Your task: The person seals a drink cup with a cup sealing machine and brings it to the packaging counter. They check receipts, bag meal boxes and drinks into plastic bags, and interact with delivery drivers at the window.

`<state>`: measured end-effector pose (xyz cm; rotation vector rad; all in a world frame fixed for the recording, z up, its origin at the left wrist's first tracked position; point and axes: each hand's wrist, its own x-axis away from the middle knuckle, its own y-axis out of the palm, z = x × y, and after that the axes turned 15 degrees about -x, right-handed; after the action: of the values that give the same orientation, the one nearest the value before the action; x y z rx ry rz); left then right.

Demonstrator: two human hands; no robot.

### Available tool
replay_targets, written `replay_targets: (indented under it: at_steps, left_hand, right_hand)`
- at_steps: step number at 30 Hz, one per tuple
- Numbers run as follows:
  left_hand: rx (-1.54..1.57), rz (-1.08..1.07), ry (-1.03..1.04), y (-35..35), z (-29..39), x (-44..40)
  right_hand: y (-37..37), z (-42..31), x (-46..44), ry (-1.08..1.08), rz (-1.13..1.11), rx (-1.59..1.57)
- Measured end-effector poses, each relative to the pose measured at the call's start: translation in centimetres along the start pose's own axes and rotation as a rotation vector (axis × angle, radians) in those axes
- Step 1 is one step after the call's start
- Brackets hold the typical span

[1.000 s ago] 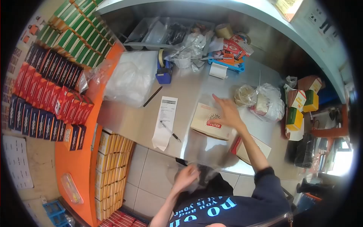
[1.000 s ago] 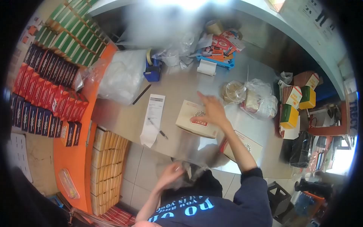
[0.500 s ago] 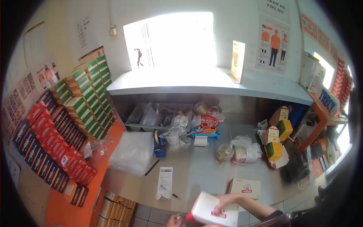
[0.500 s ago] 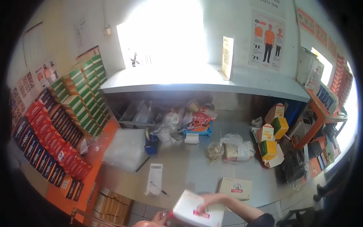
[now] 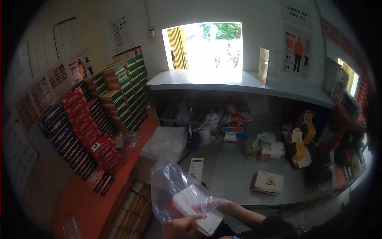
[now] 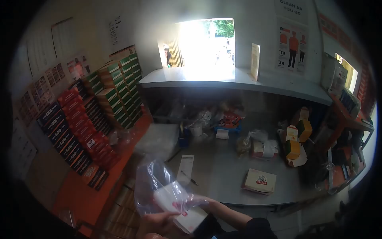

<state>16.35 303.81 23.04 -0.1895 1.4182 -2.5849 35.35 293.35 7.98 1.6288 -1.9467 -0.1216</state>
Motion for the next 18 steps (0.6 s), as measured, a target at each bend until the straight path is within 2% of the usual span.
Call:
replay_targets:
  at_steps: [4, 6, 8, 10, 11, 13, 15, 16, 18]
  left_hand:
    - [0.162, -0.127, 0.047, 0.5, -2.0, 1.1]
    - [0.230, -0.213, 0.117, 1.4, -2.7, -0.7]
    - [0.304, -0.307, 0.230, 2.3, -3.4, -3.3]
    - [0.367, -0.387, 0.378, 2.2, -4.6, -6.2]
    - [0.402, -0.365, 0.450, 1.7, -5.5, -8.0]
    - [0.408, -0.013, 0.434, -1.0, -6.9, -12.1]
    - [0.377, 0.221, 0.221, -3.8, -7.1, -17.2]
    - [0.289, 0.116, 0.194, -2.6, -6.2, -20.4]
    - [0.123, -0.062, 0.161, 1.2, -4.3, -26.6]
  right_hand:
    - [3.5, -5.1, -3.1, -0.518, 0.285, -0.883]
    - [5.0, -8.2, -3.4, -0.727, 0.392, -1.158]
    - [3.7, -9.1, -4.3, -0.824, 0.483, -1.201]
    - [-1.2, -5.8, -5.9, -0.896, 0.449, -1.037]
    - [-3.7, -4.8, -5.8, -0.962, 0.398, -0.858]
    - [-4.7, -6.2, -3.8, -0.925, 0.376, -0.958]
    - [-4.7, -6.3, -3.3, -0.932, 0.853, -0.690]
    - [-5.2, -6.4, -3.2, -0.881, 0.974, -0.615]
    - [-6.7, -5.4, -2.5, -0.805, 1.033, -0.665]
